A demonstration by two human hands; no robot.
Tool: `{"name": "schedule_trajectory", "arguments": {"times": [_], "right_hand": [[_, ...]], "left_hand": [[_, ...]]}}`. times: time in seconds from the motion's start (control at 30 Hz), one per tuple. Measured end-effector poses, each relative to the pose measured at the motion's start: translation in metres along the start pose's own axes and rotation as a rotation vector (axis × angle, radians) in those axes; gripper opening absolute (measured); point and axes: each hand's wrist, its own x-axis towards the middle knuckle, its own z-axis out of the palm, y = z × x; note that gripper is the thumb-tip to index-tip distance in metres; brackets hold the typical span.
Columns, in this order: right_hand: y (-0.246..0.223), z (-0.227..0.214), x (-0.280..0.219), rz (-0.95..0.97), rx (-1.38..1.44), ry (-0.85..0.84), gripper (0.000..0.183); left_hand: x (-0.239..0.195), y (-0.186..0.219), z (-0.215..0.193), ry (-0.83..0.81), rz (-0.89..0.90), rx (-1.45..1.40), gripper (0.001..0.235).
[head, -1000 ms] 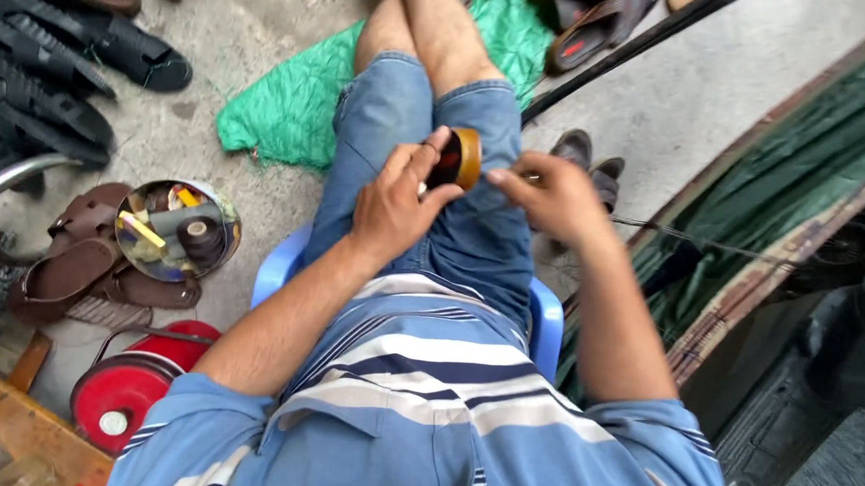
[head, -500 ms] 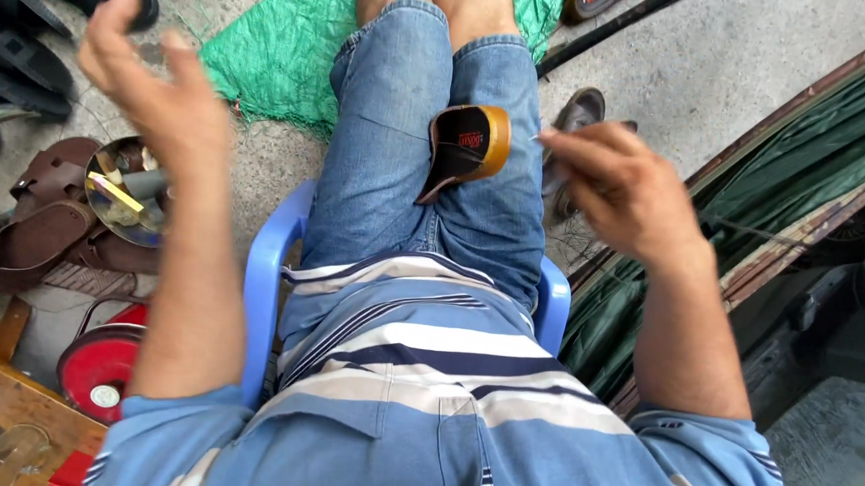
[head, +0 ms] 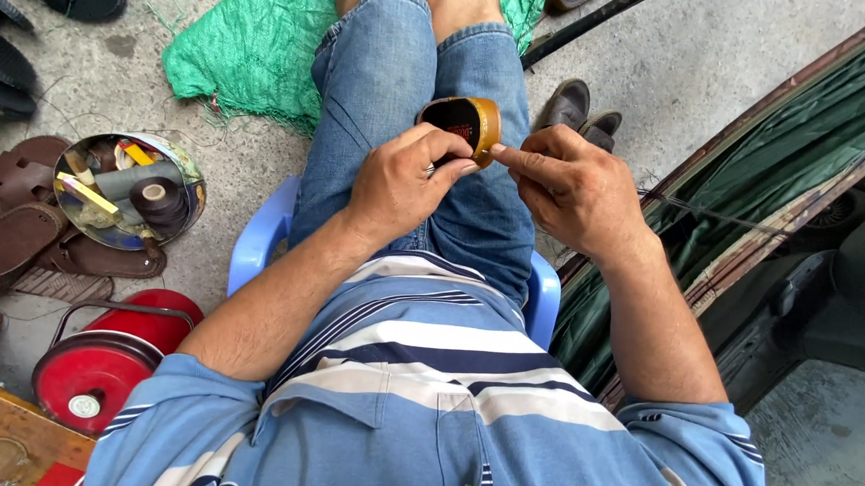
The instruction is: The person sits on a blue plastic chair and sews a brown leather sandal using a needle and thread. They hold the sandal on their lap and repeatedly push the needle through the sole and upper, pulling the thread tight to secure the parts together.
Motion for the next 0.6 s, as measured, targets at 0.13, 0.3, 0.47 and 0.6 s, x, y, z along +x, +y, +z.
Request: {"name": "schedule_trajectory", "arguments": {"times": [0.13, 0.3, 0.47, 0.6], "right_hand": [[0.0, 0.001, 0.0, 0.003, -0.059, 0.014, 0.025], [0.0, 0.002, -0.005, -0.003, -0.326, 0.029, 0.029], [0.029, 0.012, -0.013, 0.088, -0.171, 0.025, 0.021], [0.031, 0.021, -0.012, 0.089, -0.21, 0.074, 0.02]], "left_hand": [[0.001, 0.005, 0.007, 0.088, -0.015, -0.091, 0.009], [0.007, -0.004, 0.035, 0.129, 0.014, -0.128, 0.013], [0.015, -0.004, 0.049, 0.129, -0.006, -0.082, 0.008], [0.018, -0.002, 0.052, 0.131, -0.01, -0.045, 0.009]]}}
